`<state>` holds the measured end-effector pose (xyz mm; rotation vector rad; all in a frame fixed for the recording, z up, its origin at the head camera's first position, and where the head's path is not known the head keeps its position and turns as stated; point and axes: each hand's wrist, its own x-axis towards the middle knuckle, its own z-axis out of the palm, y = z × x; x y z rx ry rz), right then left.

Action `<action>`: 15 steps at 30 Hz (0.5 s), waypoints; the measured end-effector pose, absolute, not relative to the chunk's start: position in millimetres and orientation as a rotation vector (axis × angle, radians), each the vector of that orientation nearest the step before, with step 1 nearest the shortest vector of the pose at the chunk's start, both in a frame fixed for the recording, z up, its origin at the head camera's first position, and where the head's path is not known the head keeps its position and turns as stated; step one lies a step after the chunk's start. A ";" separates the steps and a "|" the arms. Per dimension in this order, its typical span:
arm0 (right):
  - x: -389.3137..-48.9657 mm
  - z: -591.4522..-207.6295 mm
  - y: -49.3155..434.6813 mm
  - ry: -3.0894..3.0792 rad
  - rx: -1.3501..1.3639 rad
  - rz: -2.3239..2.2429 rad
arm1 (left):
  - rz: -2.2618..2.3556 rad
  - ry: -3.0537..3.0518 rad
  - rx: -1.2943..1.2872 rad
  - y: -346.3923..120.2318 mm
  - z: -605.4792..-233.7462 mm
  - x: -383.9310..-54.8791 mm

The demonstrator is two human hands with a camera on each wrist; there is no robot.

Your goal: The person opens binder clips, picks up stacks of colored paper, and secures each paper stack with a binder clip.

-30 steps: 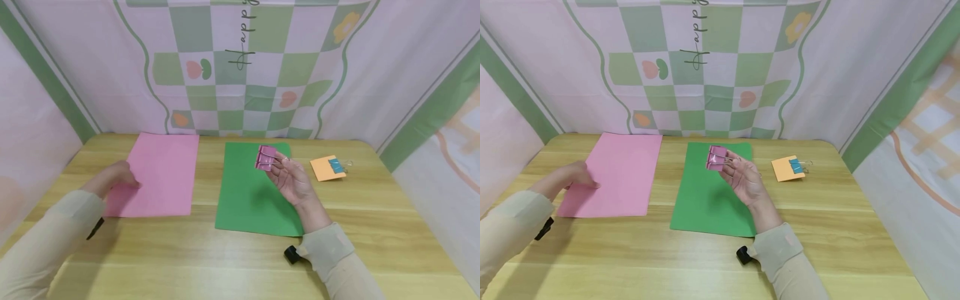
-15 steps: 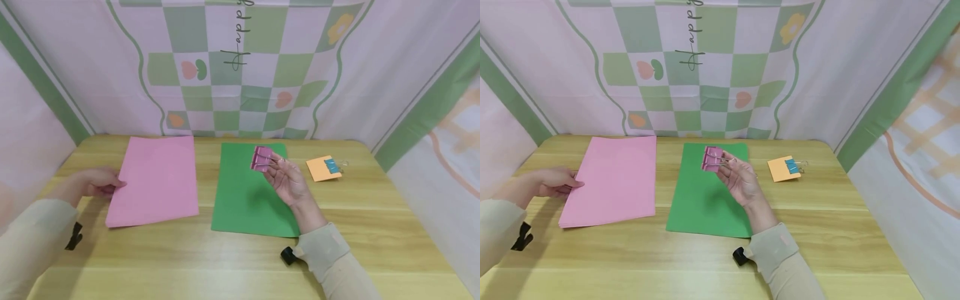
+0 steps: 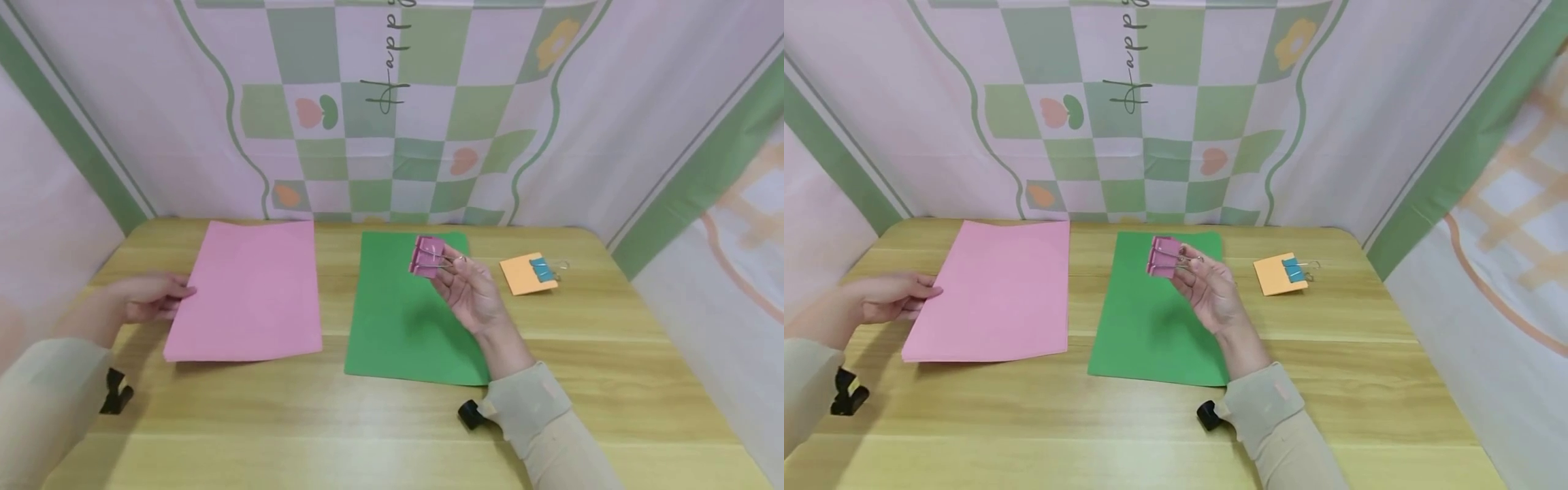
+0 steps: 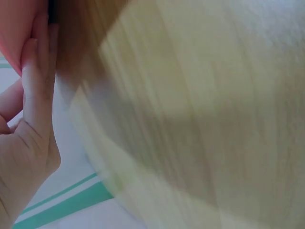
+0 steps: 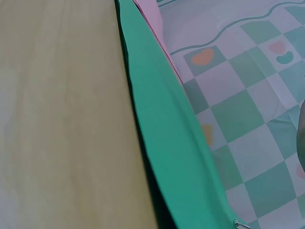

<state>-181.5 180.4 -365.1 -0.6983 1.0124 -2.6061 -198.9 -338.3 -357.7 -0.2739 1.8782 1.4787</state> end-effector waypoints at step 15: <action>-179.5 -363.0 181.1 1.112 -0.638 -2.652 | 1.358 2.124 -0.037 -331.7 -334.6 -191.7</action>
